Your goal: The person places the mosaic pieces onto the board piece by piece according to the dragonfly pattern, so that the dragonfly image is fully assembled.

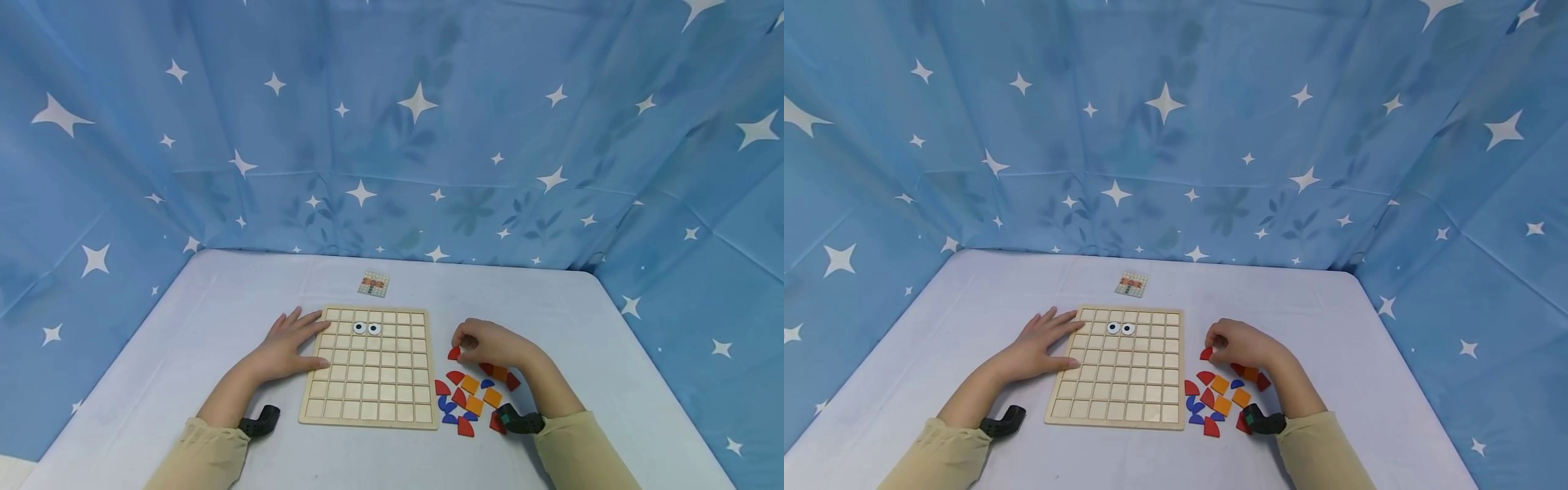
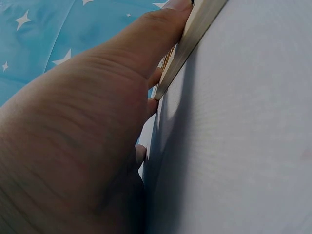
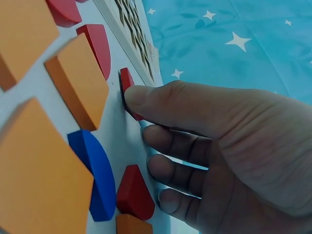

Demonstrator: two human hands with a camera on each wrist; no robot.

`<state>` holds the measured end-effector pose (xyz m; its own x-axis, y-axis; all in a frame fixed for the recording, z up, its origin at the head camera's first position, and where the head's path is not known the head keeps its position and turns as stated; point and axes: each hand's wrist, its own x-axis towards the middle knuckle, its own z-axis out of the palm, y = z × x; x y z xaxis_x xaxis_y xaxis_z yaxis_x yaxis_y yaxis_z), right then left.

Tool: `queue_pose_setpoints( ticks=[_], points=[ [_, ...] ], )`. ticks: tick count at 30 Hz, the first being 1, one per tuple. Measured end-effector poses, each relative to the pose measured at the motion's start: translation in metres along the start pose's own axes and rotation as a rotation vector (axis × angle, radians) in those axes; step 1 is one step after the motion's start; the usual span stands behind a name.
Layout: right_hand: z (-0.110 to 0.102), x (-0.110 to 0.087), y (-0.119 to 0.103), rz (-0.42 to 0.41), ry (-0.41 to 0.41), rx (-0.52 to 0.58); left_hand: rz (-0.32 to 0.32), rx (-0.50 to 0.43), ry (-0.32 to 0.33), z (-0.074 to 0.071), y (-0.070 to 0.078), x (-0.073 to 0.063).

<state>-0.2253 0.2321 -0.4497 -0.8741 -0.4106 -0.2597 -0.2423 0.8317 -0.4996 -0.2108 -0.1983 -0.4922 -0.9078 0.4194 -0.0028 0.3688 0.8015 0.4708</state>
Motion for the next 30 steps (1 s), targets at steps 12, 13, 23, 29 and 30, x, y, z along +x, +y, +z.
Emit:
queue_pose_setpoints(
  ticks=[12, 13, 23, 29, 30],
  points=[
    [-0.006, 0.004, -0.016, -0.088, 0.015, -0.021, 0.003, -0.004, -0.010, -0.003, 0.003, -0.001],
    [-0.007, 0.004, -0.018, -0.105, 0.018, -0.020, -0.001, -0.005, -0.009, -0.003, 0.004, -0.001],
    [-0.007, 0.024, -0.047, -0.204, 0.040, -0.007, 0.004, -0.015, -0.020, -0.003, 0.002, -0.002],
    [0.000, 0.042, -0.066, -0.249, 0.023, 0.016, 0.001, -0.016, -0.021, -0.004, 0.002, -0.002],
    [0.002, 0.045, -0.069, -0.254, 0.019, 0.025, 0.002, -0.013, -0.021, -0.004, 0.002, -0.002]
  ],
)
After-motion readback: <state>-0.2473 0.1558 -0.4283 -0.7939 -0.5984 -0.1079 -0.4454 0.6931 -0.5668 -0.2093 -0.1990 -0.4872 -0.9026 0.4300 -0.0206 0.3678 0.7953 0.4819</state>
